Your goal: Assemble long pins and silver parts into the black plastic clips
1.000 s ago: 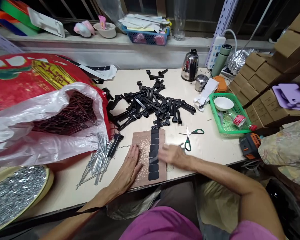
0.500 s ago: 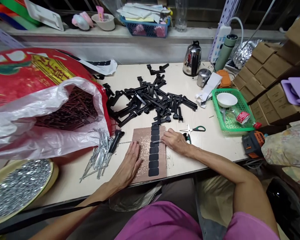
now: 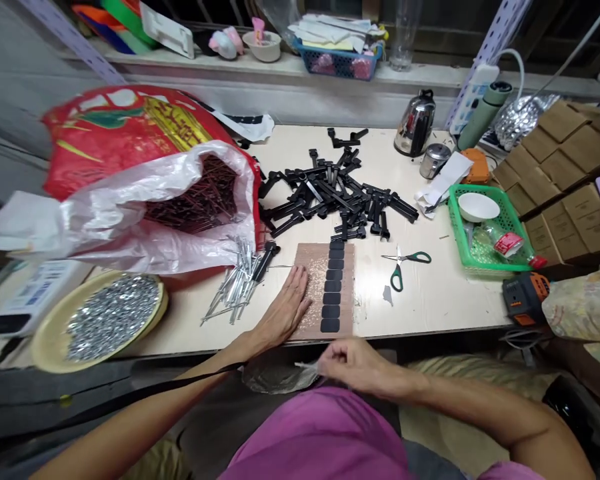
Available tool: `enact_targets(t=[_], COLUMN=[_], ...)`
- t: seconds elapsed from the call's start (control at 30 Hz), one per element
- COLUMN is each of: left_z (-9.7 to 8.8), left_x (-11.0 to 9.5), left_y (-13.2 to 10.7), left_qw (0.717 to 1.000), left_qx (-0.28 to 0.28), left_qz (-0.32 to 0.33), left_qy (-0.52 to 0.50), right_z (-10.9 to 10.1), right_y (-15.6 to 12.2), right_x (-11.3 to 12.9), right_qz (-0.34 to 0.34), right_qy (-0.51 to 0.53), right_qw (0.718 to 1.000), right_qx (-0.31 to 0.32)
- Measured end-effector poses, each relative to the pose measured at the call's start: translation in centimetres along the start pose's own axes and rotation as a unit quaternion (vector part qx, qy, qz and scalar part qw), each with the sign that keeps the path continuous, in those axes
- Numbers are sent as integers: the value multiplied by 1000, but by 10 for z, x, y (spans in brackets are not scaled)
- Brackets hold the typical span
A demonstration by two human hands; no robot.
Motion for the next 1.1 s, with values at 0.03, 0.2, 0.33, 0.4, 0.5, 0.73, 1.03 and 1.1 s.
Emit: enact_targets(t=[0.03,0.2,0.33,0.4,0.5,0.73,1.03,1.1], left_z=[-1,-33,-93,-125,-166,-219,-204,-203], left_x=[0,8,29,38,48,107,166,167], left_y=[0,-2,-20,-35,-59,-119,-138,-133], left_qw=[1000,996,977,963,947,910,928,930], left_qx=[-4,-80,-198,-243,-285,-283,-166,-149], left_qz=[-2,-18,-85,-117,-146,-251,-294,-295], left_qy=[-6,-28,-8,8,35,168,160,157], right_z=[22,74,77,84,76,33,47,48], right_y=[-2,24,41,30,20,94,160,161], right_x=[-25,-91,-79,-60,-1,134,135,138], right_qz=[97,314,235,191,-1,-408,-472,-480], right_qy=[68,321,382,333,106,-580,-741,-742], right_qw=[992,892,893,918,985,696,474,462], right_qx=[44,50,45,98,133,-110,-63,-74])
Point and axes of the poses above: each hand's wrist, its own y-axis towards the middle knuckle, its own z-axis out of the palm, x = y × z, the point moved 9 cm from there along y, towards the middle knuckle, and after that the axes turned 10 degrees about -y, right-handed, at the moved point
